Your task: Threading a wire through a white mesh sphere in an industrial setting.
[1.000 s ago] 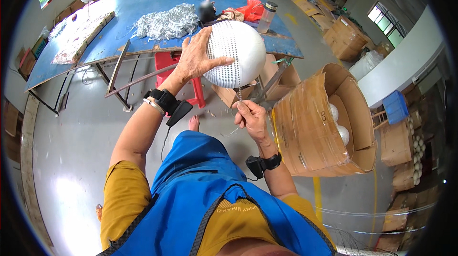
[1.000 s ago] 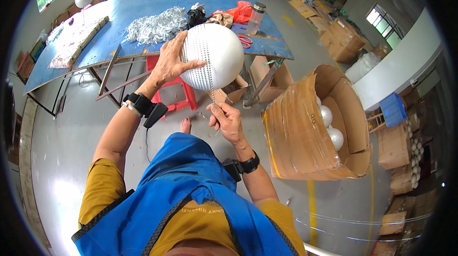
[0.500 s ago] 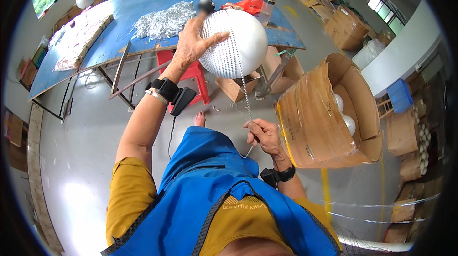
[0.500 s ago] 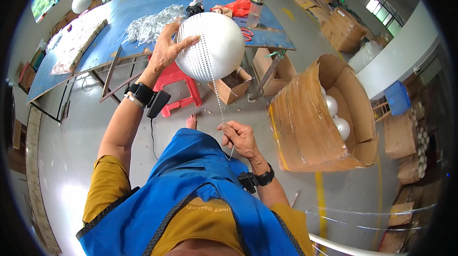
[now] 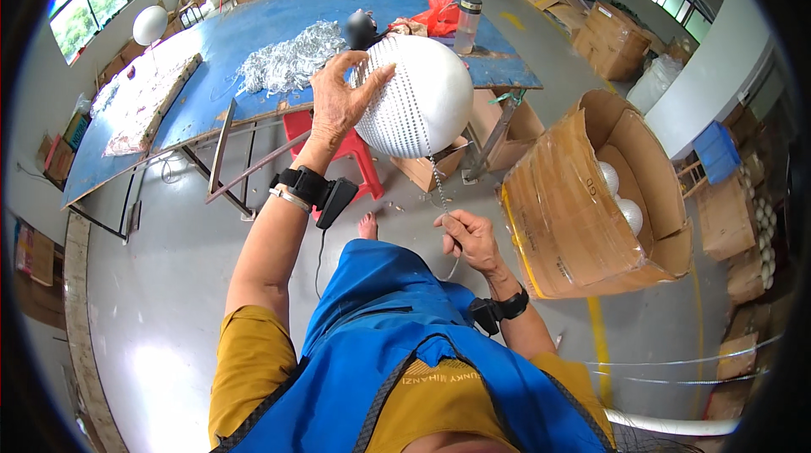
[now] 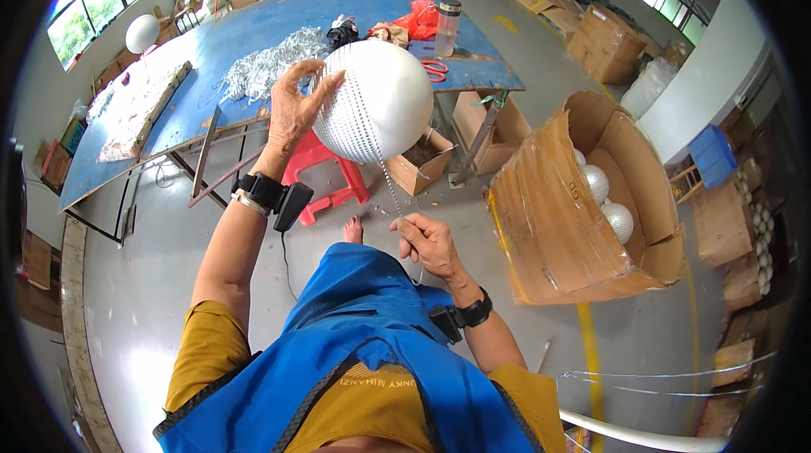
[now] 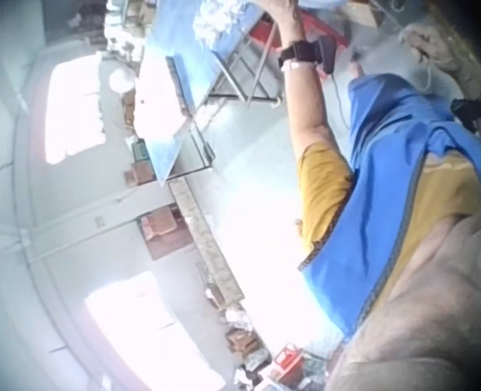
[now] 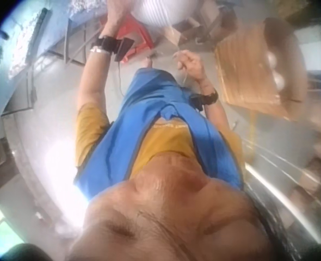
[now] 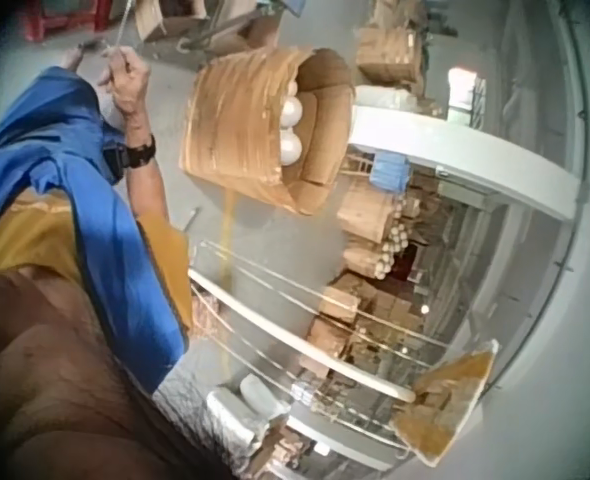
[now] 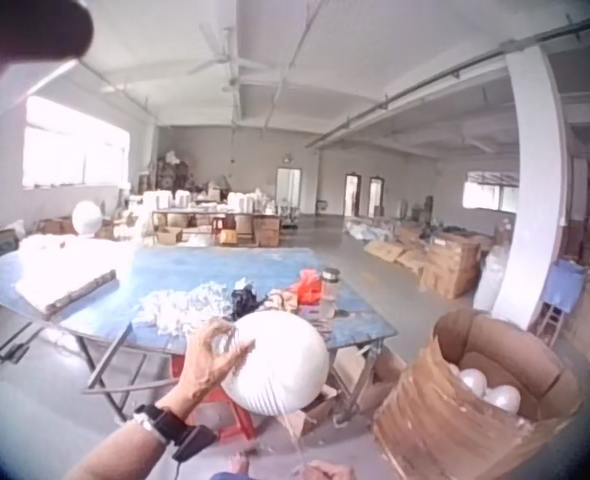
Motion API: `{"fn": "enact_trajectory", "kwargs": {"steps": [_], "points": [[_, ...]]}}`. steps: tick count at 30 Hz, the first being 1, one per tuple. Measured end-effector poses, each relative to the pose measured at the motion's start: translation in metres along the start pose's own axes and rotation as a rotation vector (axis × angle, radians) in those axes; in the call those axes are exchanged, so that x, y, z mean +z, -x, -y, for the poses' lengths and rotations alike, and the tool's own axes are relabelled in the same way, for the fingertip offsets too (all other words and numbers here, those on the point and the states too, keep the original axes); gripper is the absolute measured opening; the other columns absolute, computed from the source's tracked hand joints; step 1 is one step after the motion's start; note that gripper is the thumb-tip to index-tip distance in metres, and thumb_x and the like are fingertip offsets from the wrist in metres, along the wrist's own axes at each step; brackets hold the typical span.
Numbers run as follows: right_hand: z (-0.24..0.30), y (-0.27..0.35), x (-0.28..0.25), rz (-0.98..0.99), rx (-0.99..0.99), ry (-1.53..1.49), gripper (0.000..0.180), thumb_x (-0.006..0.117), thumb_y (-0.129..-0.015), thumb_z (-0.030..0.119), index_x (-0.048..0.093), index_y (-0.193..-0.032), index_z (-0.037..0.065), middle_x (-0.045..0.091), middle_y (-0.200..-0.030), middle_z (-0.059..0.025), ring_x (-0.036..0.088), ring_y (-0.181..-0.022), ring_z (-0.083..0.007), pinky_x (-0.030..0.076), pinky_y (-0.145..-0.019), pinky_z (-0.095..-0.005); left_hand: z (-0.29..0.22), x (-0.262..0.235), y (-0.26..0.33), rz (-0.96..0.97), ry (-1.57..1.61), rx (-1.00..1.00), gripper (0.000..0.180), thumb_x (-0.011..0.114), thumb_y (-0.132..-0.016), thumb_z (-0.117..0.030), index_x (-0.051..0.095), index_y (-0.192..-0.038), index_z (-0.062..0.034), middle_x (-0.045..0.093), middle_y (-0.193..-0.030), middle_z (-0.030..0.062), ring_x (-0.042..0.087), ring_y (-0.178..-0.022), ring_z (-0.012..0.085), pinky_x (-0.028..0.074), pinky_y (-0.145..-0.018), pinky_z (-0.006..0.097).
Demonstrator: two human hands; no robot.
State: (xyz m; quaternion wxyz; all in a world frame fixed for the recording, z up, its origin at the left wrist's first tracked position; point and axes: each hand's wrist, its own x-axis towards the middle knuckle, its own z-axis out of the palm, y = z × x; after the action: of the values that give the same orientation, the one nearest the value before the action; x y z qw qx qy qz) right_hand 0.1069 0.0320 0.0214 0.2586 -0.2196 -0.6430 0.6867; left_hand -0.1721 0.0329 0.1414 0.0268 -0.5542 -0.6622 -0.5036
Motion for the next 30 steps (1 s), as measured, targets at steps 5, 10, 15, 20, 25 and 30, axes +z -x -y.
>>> {"fn": "enact_trajectory", "kwargs": {"steps": [5,10,15,20,25,30], "points": [[-0.003,-0.008,0.002,0.002,-0.003,-0.029,0.024,0.048,-0.091,0.021,0.059,-0.091,-0.001,0.053,-0.055,-0.0005,0.042,-0.045,-0.0025,0.032,-0.042,-0.0154,0.008,0.007,0.008,0.138,0.063,-0.023,0.083,0.062,-0.068,-0.057,0.042,-0.121,0.0030,0.043,-0.126,0.0220,0.042,-0.118,0.0274,0.024,-0.096,0.047],[-0.001,-0.009,0.002,-0.021,0.000,-0.030,0.024,0.048,-0.091,0.021,0.059,-0.091,-0.001,0.053,-0.055,-0.0001,0.041,-0.045,-0.0022,0.032,-0.042,-0.0151,0.004,0.012,0.021,0.130,-0.221,0.126,0.101,0.061,-0.063,-0.065,0.030,-0.131,0.0033,0.038,-0.128,0.0261,0.035,-0.119,0.0393,0.021,-0.103,0.044],[0.022,0.004,0.005,0.013,-0.086,0.010,0.022,0.050,-0.090,0.018,0.060,-0.092,-0.002,0.053,-0.054,-0.0006,0.042,-0.045,-0.0031,0.033,-0.042,-0.0163,-0.009,0.001,0.020,0.073,-0.087,0.077,0.084,0.069,-0.060,-0.058,0.040,-0.122,-0.0085,0.056,-0.109,0.0156,0.050,-0.107,0.0305,0.014,-0.101,0.049],[0.052,0.018,0.013,0.059,-0.155,0.047,0.019,0.051,-0.089,0.015,0.061,-0.093,0.000,0.053,-0.054,0.0003,0.041,-0.045,-0.0029,0.032,-0.041,-0.0175,-0.006,0.002,0.022,0.055,-0.056,0.089,0.082,0.069,-0.060,-0.060,0.044,-0.118,-0.0071,0.052,-0.113,0.0174,0.046,-0.111,0.0317,0.015,-0.101,0.048],[0.076,0.026,0.018,0.083,-0.254,0.127,0.017,0.052,-0.088,0.013,0.062,-0.090,-0.001,0.053,-0.052,-0.0009,0.043,-0.043,-0.0041,0.032,-0.039,-0.0189,0.001,0.009,0.024,-0.033,-0.145,0.208,0.086,0.071,-0.057,-0.058,0.043,-0.118,-0.0043,0.042,-0.124,0.0212,0.039,-0.117,0.0350,0.020,-0.100,0.050],[0.094,0.034,0.021,0.103,-0.495,0.297,0.017,0.052,-0.087,0.013,0.063,-0.089,0.000,0.053,-0.050,-0.0029,0.046,-0.041,-0.0060,0.034,-0.039,-0.0202,-0.004,0.009,0.033,-0.091,-0.264,0.273,0.088,0.073,-0.056,-0.057,0.041,-0.120,-0.0046,0.037,-0.129,0.0207,0.035,-0.121,0.0348,0.013,-0.104,0.049]]}}
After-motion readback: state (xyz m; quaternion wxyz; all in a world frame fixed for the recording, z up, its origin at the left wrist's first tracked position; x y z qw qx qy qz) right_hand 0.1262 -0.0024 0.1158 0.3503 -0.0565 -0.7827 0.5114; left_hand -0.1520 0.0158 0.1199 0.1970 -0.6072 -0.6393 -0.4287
